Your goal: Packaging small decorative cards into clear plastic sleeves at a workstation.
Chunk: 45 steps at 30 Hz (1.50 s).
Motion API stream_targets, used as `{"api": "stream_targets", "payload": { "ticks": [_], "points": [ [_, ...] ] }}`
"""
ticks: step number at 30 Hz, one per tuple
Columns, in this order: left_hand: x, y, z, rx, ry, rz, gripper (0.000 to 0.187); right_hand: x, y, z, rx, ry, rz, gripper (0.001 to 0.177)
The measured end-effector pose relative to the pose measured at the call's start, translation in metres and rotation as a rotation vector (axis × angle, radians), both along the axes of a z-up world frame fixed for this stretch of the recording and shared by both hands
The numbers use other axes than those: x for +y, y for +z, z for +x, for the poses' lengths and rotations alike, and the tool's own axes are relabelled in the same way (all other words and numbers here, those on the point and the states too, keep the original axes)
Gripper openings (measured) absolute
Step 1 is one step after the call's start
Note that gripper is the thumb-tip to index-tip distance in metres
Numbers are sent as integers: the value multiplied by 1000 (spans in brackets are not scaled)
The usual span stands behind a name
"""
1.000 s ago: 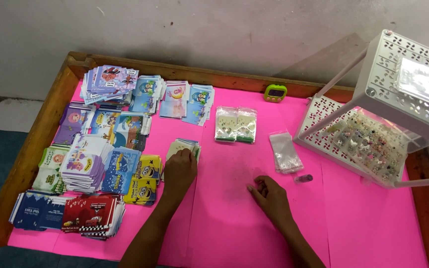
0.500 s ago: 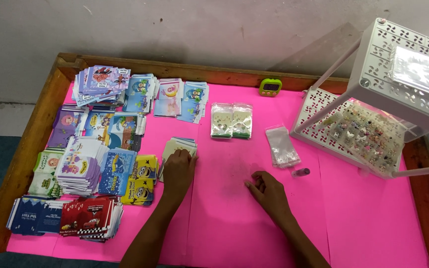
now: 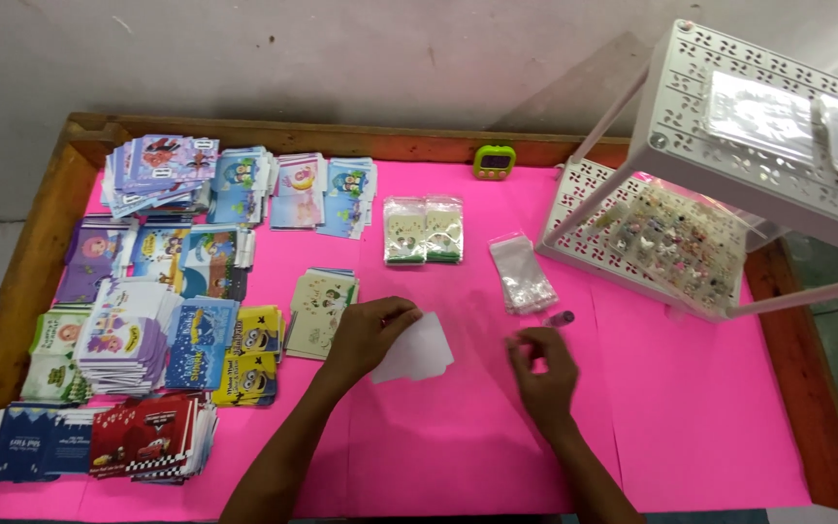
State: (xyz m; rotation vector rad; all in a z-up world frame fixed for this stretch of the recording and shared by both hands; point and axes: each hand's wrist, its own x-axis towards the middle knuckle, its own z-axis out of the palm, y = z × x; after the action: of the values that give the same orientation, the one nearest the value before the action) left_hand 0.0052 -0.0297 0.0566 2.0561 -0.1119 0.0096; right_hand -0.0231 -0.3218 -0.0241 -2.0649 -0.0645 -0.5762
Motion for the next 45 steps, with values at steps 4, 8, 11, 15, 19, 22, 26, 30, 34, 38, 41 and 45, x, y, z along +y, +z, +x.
{"api": "stream_targets", "payload": {
  "ticks": [4, 8, 11, 15, 19, 22, 26, 30, 34, 38, 41, 45],
  "points": [
    [-20, 1, 8, -27, -174, 61, 15, -14, 32, 8, -186, -208, 68, 38],
    [-43, -12, 20, -259, -303, 304, 13, -6, 54, 12, 57, -210, 188, 73],
    [-50, -41, 27, -472, -268, 453, 19, -5, 48, 13, 184, -188, 253, 69],
    [-49, -55, 10, -536, -182, 585, 22, -9, 44, 13, 245, -170, 244, 34],
    [-40, -83, -13, -518, -212, 648, 28, -2, 51, 8, 260, -214, 264, 31],
    [-35, -90, -22, -456, -263, 645, 30, 7, 45, 3, 280, -155, 244, 34],
    [-34, -87, -18, -418, -336, 542, 31, 22, 45, -1, 217, 151, -20, 21],
    [-30, -80, -17, -456, -372, 541, 38, 28, 29, -3, 165, 253, -214, 23],
    [-26, -84, -17, -478, -290, 540, 30, 31, 26, -3, 205, 252, -225, 23],
    [-22, -92, -18, -542, -265, 544, 23, 36, 18, -6, 114, 279, -294, 17],
    [-22, -95, -19, -561, -258, 542, 21, 44, 19, -14, 90, 328, -327, 16],
    [-22, -97, -19, -577, -248, 535, 20, 63, 35, -24, 69, 423, -326, 13]
  ]
}}
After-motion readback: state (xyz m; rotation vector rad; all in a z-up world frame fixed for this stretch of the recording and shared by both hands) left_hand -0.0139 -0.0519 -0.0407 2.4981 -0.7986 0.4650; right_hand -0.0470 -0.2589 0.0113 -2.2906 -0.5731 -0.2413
